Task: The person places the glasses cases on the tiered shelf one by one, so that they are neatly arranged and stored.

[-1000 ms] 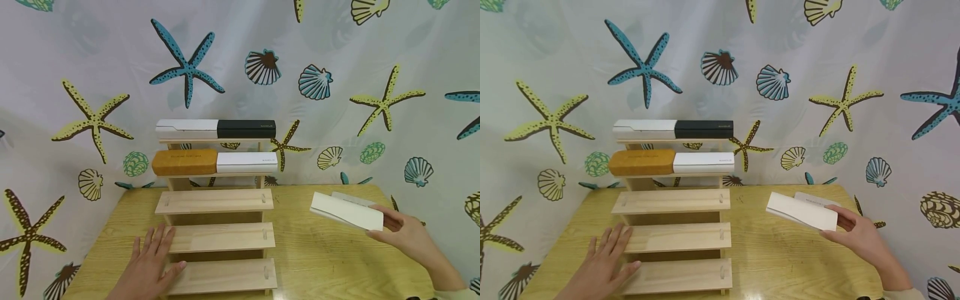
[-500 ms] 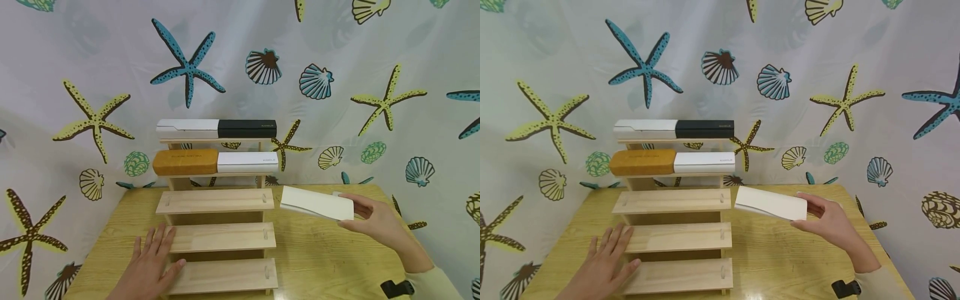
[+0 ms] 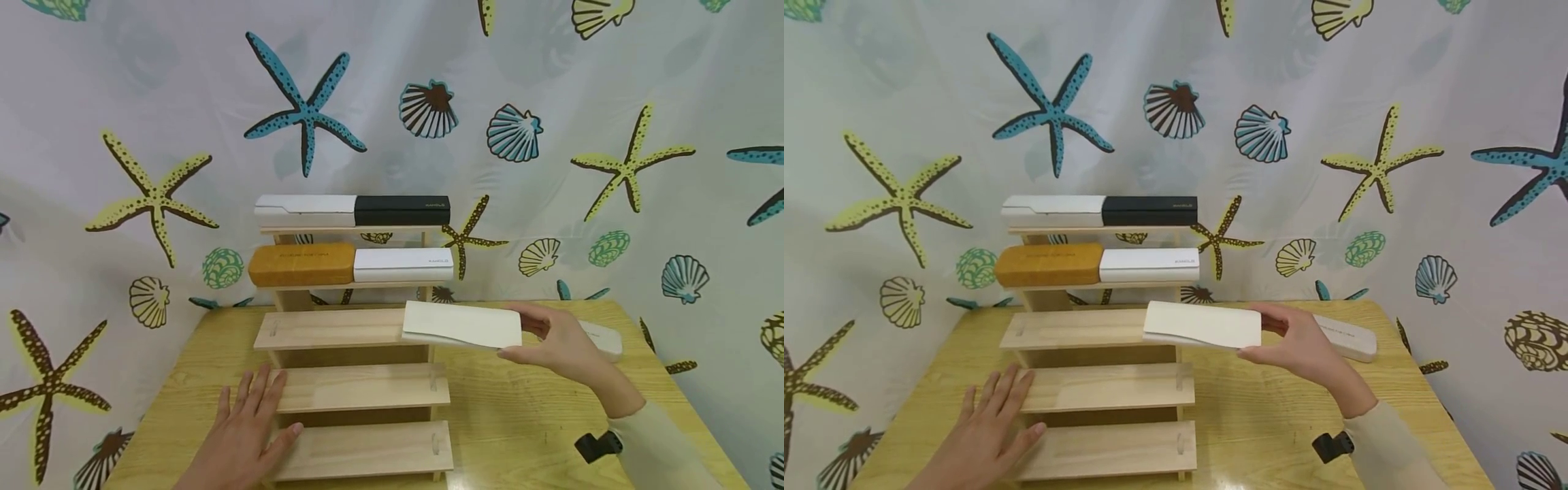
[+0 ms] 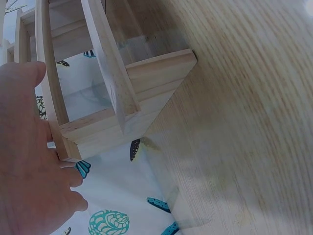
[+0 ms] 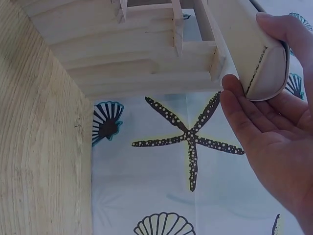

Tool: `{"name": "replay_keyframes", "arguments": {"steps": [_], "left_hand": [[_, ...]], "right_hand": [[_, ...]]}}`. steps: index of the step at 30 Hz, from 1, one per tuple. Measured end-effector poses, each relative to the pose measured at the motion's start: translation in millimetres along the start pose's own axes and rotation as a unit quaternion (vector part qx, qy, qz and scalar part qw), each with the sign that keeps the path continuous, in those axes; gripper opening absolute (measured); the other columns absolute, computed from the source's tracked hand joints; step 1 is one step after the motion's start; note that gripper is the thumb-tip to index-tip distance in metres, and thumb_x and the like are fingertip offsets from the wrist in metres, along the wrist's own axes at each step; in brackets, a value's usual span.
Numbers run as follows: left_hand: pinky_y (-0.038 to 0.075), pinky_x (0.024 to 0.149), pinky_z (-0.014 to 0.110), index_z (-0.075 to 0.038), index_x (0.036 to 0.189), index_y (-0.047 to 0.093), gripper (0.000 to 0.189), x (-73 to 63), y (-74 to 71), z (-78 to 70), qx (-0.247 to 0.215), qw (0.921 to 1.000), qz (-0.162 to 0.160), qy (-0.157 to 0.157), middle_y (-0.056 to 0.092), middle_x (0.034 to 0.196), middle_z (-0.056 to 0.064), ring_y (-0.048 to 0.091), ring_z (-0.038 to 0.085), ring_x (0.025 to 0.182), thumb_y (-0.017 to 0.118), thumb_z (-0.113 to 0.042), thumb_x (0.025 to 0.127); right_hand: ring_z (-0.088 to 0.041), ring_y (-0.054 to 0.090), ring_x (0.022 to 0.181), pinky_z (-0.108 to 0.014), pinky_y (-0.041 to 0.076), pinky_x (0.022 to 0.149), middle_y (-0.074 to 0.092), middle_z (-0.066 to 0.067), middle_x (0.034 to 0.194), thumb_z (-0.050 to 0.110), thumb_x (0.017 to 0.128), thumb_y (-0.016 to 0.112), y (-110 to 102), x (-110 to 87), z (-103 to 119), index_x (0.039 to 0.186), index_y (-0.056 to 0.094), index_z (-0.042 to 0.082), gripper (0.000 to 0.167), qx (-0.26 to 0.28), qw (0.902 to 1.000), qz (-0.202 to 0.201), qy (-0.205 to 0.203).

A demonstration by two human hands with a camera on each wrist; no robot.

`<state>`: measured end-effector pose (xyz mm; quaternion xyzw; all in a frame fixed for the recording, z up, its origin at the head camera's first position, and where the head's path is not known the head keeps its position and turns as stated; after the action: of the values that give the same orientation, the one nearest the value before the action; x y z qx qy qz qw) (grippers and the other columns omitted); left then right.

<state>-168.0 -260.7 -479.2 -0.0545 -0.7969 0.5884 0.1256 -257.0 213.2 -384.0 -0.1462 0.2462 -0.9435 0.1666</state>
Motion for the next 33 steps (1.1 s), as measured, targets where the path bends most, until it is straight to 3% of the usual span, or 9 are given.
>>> {"name": "replay_keyframes", "arguments": {"steps": [4,11,13,20,27,33], "left_hand": [[0.016,0.113,0.085,-0.009,0.168,0.027,0.086,-1.3,2.0,0.8,-0.01,0.9998,0.012,-0.01,0.023,0.171,0.031,0.02,0.061,0.155,0.058,-0.058,0.104],[0.015,0.114,0.085,-0.01,0.168,0.026,0.086,-1.1,0.1,0.4,-0.019,0.9997,0.011,-0.014,0.021,0.171,0.031,0.018,0.062,0.155,0.057,-0.058,0.104],[0.015,0.114,0.084,-0.01,0.169,0.026,0.086,-1.1,-0.8,-0.4,-0.019,0.9997,0.009,-0.011,0.021,0.172,0.031,0.018,0.061,0.155,0.057,-0.057,0.104],[0.016,0.114,0.083,-0.011,0.169,0.025,0.085,-2.0,-1.8,-2.0,-0.008,1.0,0.001,-0.001,0.021,0.172,0.031,0.019,0.06,0.155,0.058,-0.056,0.104],[0.014,0.115,0.084,-0.013,0.17,0.021,0.087,-1.8,-0.6,-1.0,-0.015,0.9999,0.005,-0.004,0.02,0.172,0.031,0.019,0.06,0.155,0.058,-0.056,0.104],[0.013,0.115,0.084,-0.014,0.17,0.021,0.087,-1.7,-0.8,-1.0,-0.016,0.9998,0.006,-0.005,0.019,0.172,0.03,0.018,0.06,0.156,0.057,-0.057,0.104]], "right_hand": [[-0.034,0.066,0.13,-0.021,0.053,0.104,0.064,-0.014,0.146,0.02,0.086,0.09,9.9,11.9,3.8,0.146,0.062,0.011,0.067,-0.007,0.9999,0.005,-0.006],[-0.031,0.068,0.128,-0.046,0.055,0.108,0.066,-0.011,0.144,0.019,0.084,0.091,27.6,31.0,16.0,0.144,0.065,0.013,0.065,0.002,0.9995,0.014,-0.029],[-0.031,0.068,0.127,-0.049,0.055,0.108,0.067,-0.011,0.143,0.02,0.083,0.092,32.8,36.5,20.4,0.143,0.066,0.014,0.065,0.005,0.9994,0.014,-0.031],[-0.027,0.069,0.125,-0.043,0.057,0.103,0.067,-0.008,0.142,0.022,0.083,0.092,52.6,54.6,34.1,0.144,0.065,0.016,0.067,0.019,0.9989,0.036,-0.025],[-0.025,0.071,0.12,-0.042,0.058,0.103,0.066,-0.01,0.141,0.021,0.083,0.091,75.1,70.0,44.0,0.146,0.063,0.009,0.069,0.03,0.9966,0.055,-0.054],[-0.024,0.072,0.119,-0.042,0.06,0.098,0.068,-0.008,0.138,0.025,0.081,0.093,97.5,81.6,49.2,0.144,0.065,0.012,0.07,0.029,0.9968,0.066,-0.036]]}}
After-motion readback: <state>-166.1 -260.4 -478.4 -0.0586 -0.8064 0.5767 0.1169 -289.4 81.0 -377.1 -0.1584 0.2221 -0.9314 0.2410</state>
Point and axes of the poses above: each hand's wrist, its own x-axis towards the middle knuckle, its own y-axis out of the palm, z = x × y, the point moved 4 cm from there along x, towards the middle knuckle
